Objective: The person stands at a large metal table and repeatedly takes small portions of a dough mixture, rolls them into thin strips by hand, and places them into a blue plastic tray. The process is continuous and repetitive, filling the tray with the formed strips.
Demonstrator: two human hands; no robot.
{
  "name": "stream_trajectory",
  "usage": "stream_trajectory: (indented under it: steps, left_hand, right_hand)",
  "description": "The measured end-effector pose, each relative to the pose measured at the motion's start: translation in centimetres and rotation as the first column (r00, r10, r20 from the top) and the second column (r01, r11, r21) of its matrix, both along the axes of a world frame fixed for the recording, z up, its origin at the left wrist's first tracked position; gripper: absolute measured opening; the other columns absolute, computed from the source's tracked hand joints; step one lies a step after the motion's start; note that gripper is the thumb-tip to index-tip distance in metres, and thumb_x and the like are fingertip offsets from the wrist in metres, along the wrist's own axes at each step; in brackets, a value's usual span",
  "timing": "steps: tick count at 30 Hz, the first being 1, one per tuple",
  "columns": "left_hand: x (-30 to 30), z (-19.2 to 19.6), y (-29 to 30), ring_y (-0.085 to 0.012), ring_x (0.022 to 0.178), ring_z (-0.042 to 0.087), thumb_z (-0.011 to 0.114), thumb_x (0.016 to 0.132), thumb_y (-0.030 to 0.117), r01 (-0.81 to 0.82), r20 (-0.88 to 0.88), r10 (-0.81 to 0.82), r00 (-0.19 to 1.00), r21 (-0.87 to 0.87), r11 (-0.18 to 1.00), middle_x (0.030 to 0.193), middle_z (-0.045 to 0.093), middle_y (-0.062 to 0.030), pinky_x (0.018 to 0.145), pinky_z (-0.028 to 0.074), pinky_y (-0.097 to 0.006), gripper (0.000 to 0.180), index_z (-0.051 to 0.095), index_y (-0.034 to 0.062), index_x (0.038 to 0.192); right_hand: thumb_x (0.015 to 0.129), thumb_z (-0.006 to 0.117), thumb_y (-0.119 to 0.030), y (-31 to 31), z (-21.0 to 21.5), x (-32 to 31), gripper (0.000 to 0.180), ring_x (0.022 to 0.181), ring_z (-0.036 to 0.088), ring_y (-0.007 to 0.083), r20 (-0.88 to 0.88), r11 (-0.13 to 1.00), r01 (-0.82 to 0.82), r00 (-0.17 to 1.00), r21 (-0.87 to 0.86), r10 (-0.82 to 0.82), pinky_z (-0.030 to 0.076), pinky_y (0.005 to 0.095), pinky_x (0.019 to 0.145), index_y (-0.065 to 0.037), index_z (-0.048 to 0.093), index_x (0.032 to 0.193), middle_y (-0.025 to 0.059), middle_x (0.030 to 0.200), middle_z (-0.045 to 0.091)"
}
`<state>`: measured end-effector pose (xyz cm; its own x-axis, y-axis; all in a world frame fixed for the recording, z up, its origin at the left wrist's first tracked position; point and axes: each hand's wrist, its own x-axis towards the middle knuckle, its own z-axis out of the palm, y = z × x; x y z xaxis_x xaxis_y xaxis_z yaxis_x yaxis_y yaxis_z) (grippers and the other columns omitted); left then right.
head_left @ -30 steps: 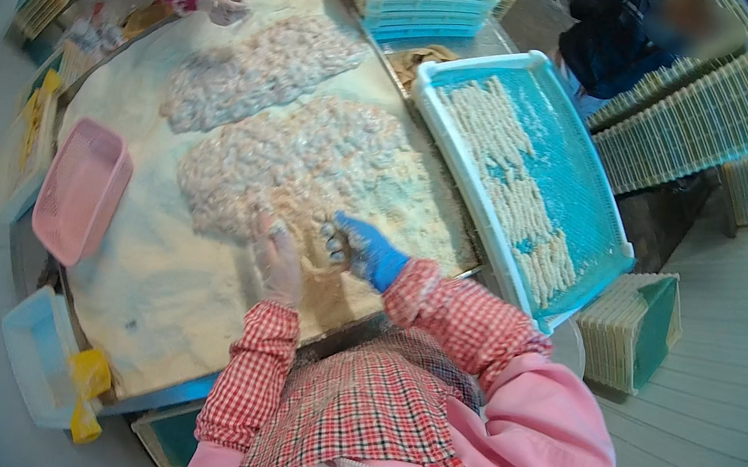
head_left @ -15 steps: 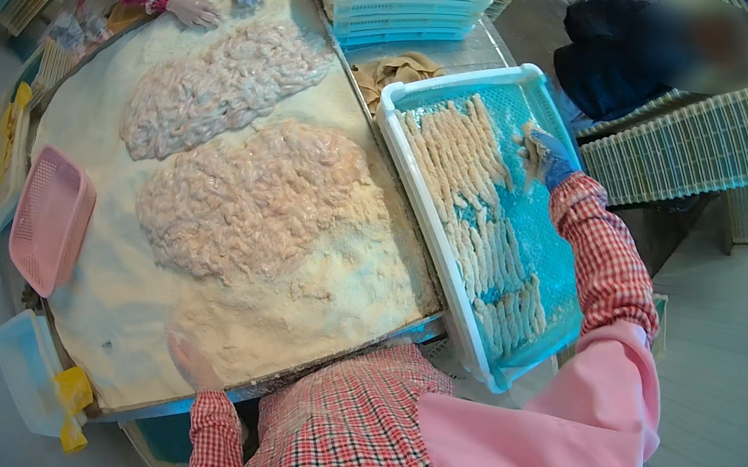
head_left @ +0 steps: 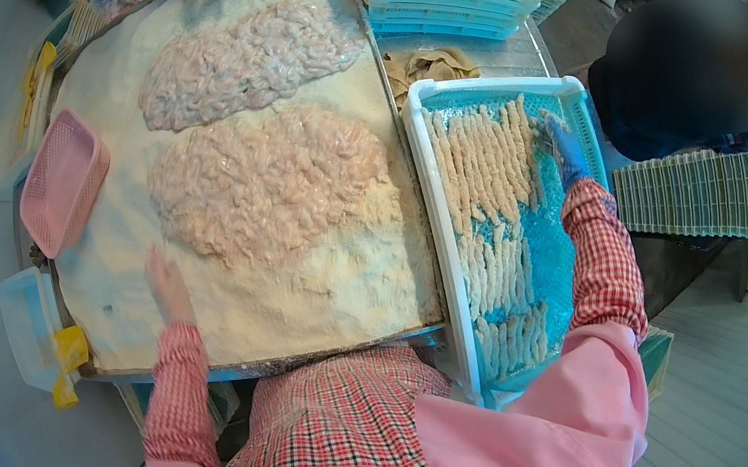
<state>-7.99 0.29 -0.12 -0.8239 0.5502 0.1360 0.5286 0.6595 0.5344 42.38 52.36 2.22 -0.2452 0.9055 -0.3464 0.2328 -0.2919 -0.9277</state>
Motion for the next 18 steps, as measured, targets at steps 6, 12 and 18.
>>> stream_trajectory:
  steps: [6, 12, 18]
  left_hand:
    - [-6.5, 1.8, 8.0, -0.035, 0.107, 0.051, 0.059, 0.079, 0.01, 0.29, -0.239, -0.418, 0.876, -0.432, 0.854, 0.116, 0.055, -0.0157, 0.091, 0.042, -0.044, 0.032, 0.06, 0.0059, 0.111]
    - [-8.3, 0.0, 7.5, -0.0344, 0.102, 0.052, 0.063, 0.077, 0.018, 0.289, -0.305, -0.401, 0.864, -0.351, 0.89, 0.103, 0.059, -0.0145, 0.088, 0.043, -0.043, 0.022, 0.063, 0.0051, 0.095]
    - [-10.4, -1.4, 5.2, -0.0332, 0.098, 0.054, 0.059, 0.079, 0.017, 0.387, -0.196, -0.435, 0.879, -0.238, 0.891, 0.097, 0.06, -0.0144, 0.087, 0.044, -0.042, 0.017, 0.064, 0.0081, 0.093]
  right_hand:
    - [0.093, 0.061, -0.021, -5.0, -1.5, 4.9, 0.039, 0.103, 0.059, 0.0151, 0.095, 0.997, -0.071, 0.993, 0.023, 0.068, 0.046, 0.0281, 0.088, -0.008, 0.054, 0.129, 0.0051, 0.117, 0.061]
    - [0.095, 0.055, -0.029, -8.5, -4.7, 11.4, 0.036, 0.078, 0.062, 0.0169, 0.111, 0.996, 0.089, 0.99, 0.006, -0.089, 0.054, 0.0315, 0.069, -0.008, 0.055, 0.125, 0.0108, 0.093, 0.065]
    - [0.099, 0.044, -0.022, -13.0, -2.5, 6.3, 0.048, 0.078, 0.06, 0.0131, 0.056, 0.977, 0.02, 0.998, 0.21, -0.032, 0.048, 0.0284, 0.068, -0.009, 0.034, 0.144, 0.0071, 0.097, 0.064]
